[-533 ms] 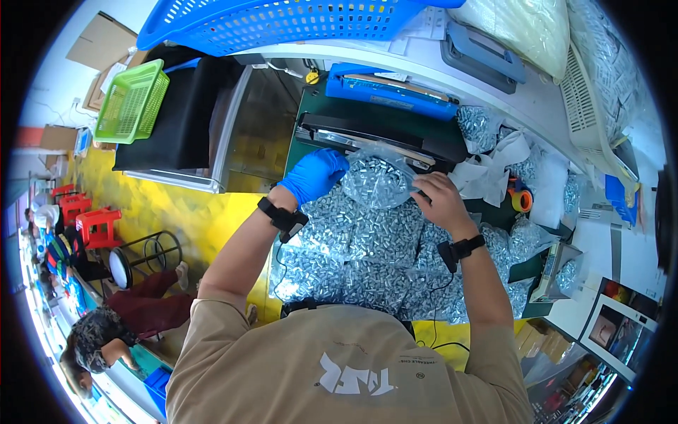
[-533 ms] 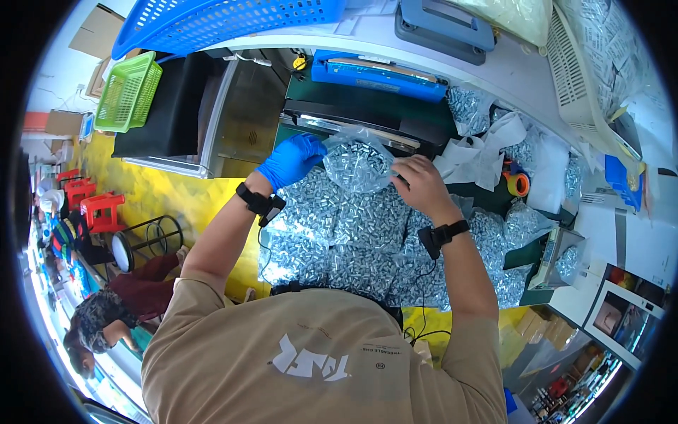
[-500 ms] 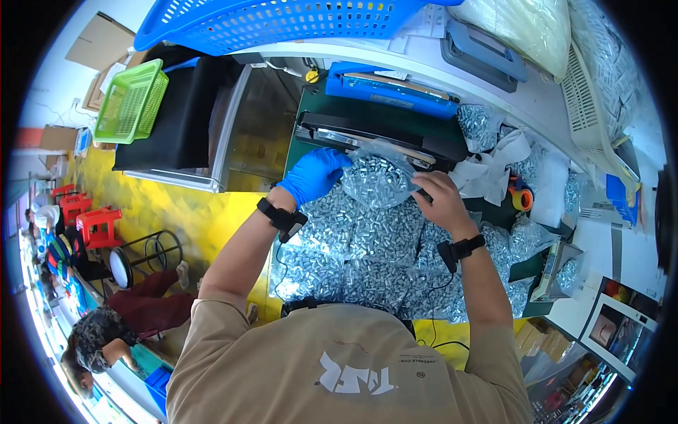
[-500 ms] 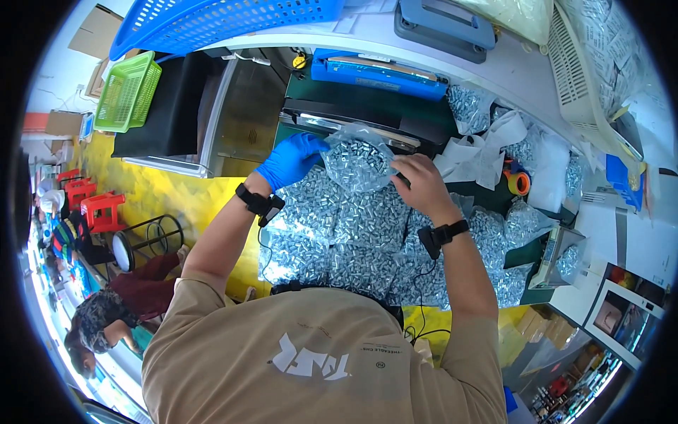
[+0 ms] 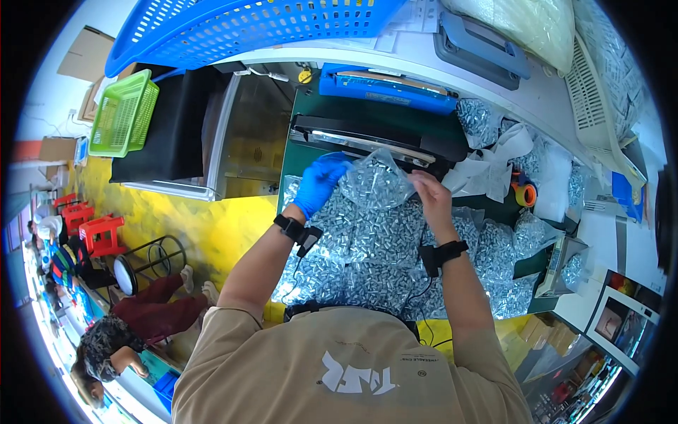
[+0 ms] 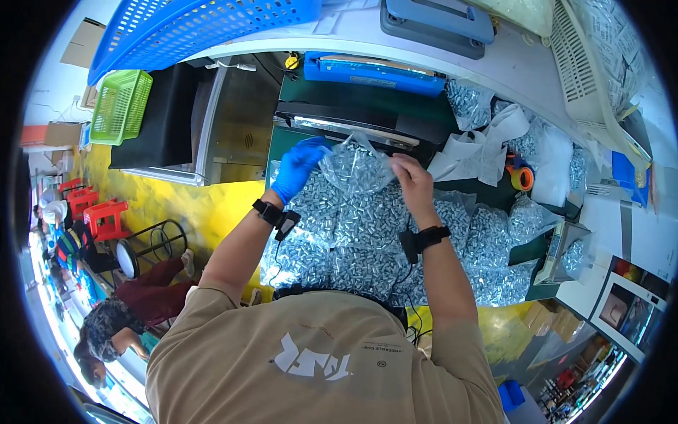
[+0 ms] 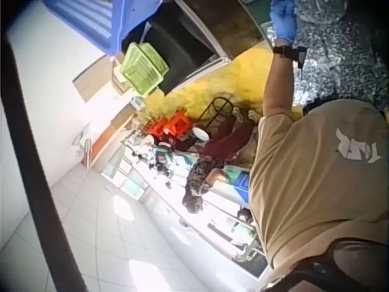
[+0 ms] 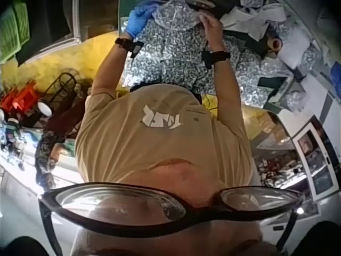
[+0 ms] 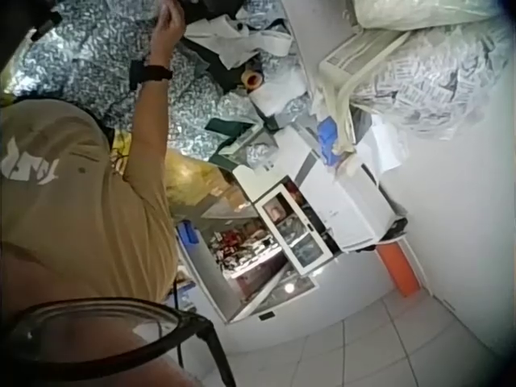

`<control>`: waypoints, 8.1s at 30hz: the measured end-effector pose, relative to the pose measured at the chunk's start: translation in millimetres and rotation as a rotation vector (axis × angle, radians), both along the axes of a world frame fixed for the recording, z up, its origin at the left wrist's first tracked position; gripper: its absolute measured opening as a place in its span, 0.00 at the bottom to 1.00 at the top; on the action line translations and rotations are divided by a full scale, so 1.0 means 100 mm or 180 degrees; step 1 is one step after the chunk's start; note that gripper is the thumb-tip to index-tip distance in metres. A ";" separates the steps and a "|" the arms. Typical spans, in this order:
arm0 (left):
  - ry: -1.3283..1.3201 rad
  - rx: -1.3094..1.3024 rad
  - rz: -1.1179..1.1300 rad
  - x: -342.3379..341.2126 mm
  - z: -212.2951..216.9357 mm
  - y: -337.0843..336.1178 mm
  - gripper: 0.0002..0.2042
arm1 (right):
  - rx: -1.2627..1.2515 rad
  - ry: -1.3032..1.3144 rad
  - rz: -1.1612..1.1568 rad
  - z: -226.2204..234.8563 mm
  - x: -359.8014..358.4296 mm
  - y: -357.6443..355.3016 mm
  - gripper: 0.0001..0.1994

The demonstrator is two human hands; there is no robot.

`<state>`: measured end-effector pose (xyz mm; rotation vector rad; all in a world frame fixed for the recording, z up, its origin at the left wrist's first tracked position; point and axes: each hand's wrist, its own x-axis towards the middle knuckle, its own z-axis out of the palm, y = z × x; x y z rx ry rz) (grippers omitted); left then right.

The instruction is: The person seals a plastic bag of metal parts using a heat sealer, weighs it on a scale, and tears a paper slip from a roll to place on the bag.

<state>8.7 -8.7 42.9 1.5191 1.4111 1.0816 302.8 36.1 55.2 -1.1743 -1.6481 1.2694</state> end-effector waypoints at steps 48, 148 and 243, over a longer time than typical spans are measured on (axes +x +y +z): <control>-0.1691 -0.1165 0.1482 0.17 -0.53 0.03 0.07 | -0.1247 0.0419 -0.1191 -0.60 -0.07 0.03 0.19; -0.1563 -0.0526 0.1833 0.19 -0.42 0.43 0.07 | -0.0040 -0.0526 -0.1062 -0.28 -0.18 0.34 0.16; 0.2729 0.1221 0.0551 0.65 0.61 1.41 0.06 | 0.1488 -0.1287 -0.0417 -0.40 0.36 0.82 0.17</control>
